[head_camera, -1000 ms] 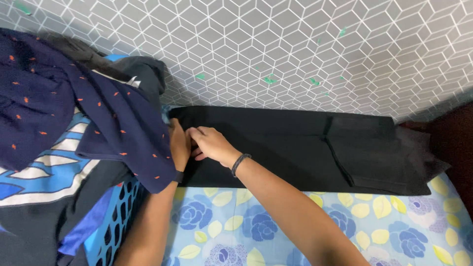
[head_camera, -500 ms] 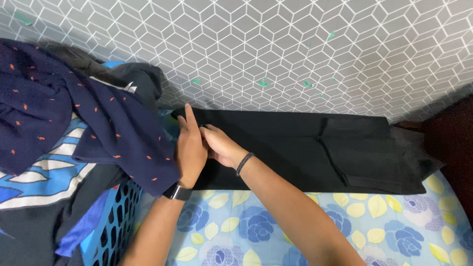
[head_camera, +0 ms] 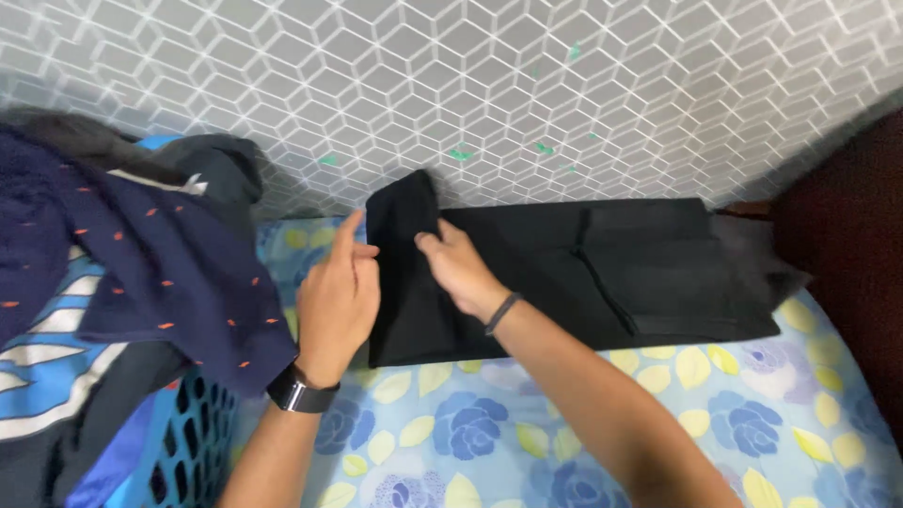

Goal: Folding a black polo shirt on a bed and organizing it into a wardrobe

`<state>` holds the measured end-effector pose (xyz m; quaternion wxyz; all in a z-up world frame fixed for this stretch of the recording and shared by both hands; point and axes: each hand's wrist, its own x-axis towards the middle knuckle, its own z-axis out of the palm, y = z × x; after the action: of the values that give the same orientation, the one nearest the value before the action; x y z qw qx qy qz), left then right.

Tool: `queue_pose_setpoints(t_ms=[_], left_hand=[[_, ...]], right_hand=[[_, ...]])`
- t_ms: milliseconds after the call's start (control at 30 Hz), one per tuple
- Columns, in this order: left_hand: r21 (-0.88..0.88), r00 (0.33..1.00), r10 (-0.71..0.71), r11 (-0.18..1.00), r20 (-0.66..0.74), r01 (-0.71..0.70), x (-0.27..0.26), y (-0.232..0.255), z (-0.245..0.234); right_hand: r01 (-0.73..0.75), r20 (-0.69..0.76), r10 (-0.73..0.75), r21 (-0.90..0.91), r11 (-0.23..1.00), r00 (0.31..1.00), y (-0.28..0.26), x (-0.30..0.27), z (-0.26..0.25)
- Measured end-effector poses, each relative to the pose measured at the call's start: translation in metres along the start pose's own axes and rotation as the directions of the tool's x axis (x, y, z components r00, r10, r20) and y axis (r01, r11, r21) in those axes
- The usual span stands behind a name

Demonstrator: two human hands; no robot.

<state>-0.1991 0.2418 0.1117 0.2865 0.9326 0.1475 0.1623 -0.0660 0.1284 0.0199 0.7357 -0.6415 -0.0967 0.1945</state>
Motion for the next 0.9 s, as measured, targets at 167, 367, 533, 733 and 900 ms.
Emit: queue_pose_setpoints(t_ms=[167, 367, 533, 733, 900], left_hand=[[0.069, 0.992, 0.096, 0.993, -0.077, -0.091, -0.002, -0.018, 0.044], [0.167, 0.985, 0.170, 0.971, 0.031, -0.172, -0.001, -0.023, 0.086], [0.336, 0.969, 0.249, 0.912, -0.003, -0.233, 0.002, -0.020, 0.105], [0.244, 0.969, 0.198, 0.942, 0.148, -0.230, 0.010, 0.017, 0.125], [0.217, 0.961, 0.074, 0.967, 0.268, -0.135, 0.019, 0.045, 0.151]], right_hand=[[0.065, -0.102, -0.071, -0.058, 0.996, 0.992, -0.063, -0.024, -0.093], [0.026, -0.227, -0.087, -0.259, 0.966, 0.970, -0.158, -0.078, -0.214], [-0.193, -0.426, 0.033, -0.337, 0.922, 0.904, -0.195, -0.099, -0.287], [-0.305, -0.402, 0.054, -0.594, 0.744, 0.914, -0.069, -0.054, -0.414], [-0.254, -0.396, -0.155, -0.795, 0.550, 0.905, -0.099, -0.082, -0.376]])
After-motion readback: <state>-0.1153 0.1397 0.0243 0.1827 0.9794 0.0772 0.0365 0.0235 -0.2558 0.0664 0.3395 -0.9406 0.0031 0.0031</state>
